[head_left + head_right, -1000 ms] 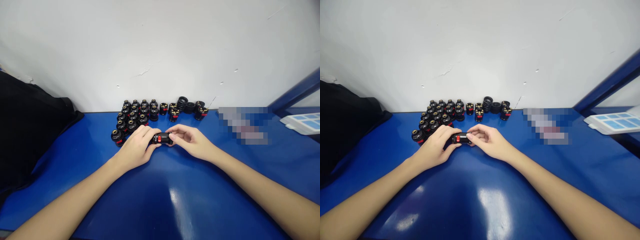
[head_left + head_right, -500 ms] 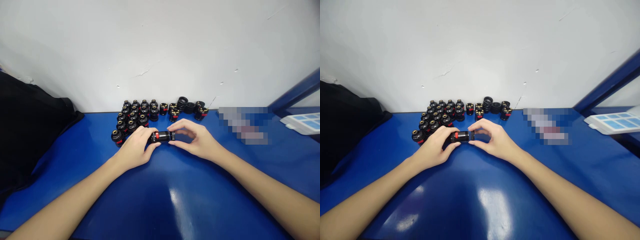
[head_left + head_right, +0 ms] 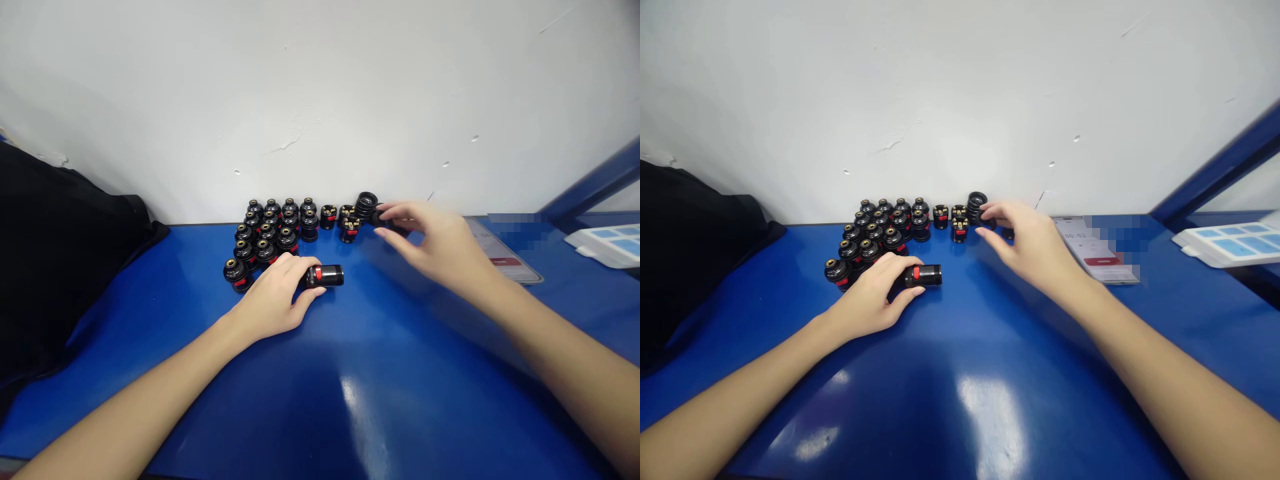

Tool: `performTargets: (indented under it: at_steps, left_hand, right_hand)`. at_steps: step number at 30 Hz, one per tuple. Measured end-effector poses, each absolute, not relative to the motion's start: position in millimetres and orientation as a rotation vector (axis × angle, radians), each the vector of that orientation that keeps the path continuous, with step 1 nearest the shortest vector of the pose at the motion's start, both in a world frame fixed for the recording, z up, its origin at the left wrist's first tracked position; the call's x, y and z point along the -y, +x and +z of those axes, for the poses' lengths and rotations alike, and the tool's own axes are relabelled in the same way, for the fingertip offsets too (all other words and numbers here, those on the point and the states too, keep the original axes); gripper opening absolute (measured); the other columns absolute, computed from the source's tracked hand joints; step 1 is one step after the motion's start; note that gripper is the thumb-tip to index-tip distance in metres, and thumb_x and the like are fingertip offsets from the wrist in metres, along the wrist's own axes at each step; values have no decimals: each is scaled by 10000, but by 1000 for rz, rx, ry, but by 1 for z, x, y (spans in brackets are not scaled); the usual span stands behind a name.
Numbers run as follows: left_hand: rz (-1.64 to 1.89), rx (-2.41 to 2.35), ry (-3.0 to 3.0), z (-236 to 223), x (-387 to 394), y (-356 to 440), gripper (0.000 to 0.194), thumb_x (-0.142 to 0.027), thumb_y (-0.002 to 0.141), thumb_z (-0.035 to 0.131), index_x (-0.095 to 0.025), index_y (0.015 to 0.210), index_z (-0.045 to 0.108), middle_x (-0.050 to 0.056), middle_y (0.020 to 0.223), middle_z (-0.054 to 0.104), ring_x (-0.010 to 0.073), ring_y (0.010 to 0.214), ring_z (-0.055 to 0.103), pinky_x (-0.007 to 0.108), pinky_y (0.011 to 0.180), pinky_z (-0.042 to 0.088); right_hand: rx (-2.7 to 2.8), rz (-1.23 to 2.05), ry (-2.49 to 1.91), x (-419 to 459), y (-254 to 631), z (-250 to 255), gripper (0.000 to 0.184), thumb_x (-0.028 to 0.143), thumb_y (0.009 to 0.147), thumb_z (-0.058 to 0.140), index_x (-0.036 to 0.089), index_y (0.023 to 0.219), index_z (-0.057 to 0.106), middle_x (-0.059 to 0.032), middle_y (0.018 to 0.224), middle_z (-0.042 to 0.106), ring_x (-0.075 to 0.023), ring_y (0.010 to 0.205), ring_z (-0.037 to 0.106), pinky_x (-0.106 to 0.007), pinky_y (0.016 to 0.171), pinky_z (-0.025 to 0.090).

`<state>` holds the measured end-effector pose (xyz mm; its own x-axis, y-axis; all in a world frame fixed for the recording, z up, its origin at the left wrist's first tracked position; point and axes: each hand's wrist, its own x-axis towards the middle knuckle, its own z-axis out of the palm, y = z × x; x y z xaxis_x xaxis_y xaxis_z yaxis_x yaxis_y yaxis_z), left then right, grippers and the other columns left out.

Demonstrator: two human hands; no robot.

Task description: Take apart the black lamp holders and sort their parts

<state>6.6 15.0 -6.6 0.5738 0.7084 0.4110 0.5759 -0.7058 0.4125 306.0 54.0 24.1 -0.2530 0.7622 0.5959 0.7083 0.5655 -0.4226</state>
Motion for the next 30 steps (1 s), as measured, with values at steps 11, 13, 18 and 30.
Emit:
performTargets:
  at_steps: [11, 13, 18, 30]
  left_hand:
    - [840, -1035, 2585, -7, -15, 5, 292, -305, 1038, 627, -188, 1300, 574, 98, 1208, 708, 251, 1042, 623, 447, 960, 576]
    - [833, -1037, 2581, -7, -14, 5, 294, -309, 1038, 628, -192, 1302, 574, 97, 1202, 709, 250, 1035, 621, 448, 955, 577]
    - [835, -1031, 2583, -8, -14, 6, 295, -305, 1036, 626, -205, 1309, 570, 96, 1208, 708, 254, 1034, 622, 449, 951, 575]
    - [862, -1025, 2580, -7, -13, 6, 326, -321, 1037, 636, -192, 1328, 568, 99, 1186, 709, 247, 1012, 628, 435, 940, 578]
  right_hand:
    - [2056, -323, -1378, -117, 346, 6, 176, 284, 943, 660, 200, 957, 815, -188, 1223, 723, -386, 1176, 649, -599, 1049, 522]
    - [2072, -333, -1398, -125, 347, 5, 192, 275, 935, 657, 191, 964, 827, -189, 1189, 725, -388, 1160, 639, -595, 1031, 521]
    - [2096, -337, -1462, -136, 346, 6, 236, 283, 945, 630, 186, 987, 841, -185, 1175, 730, -384, 1159, 629, -577, 1014, 520]
    - [1817, -290, -1395, -110, 316, 17, 238, 312, 933, 660, 188, 1073, 807, -185, 1204, 699, -365, 1138, 653, -548, 1007, 535]
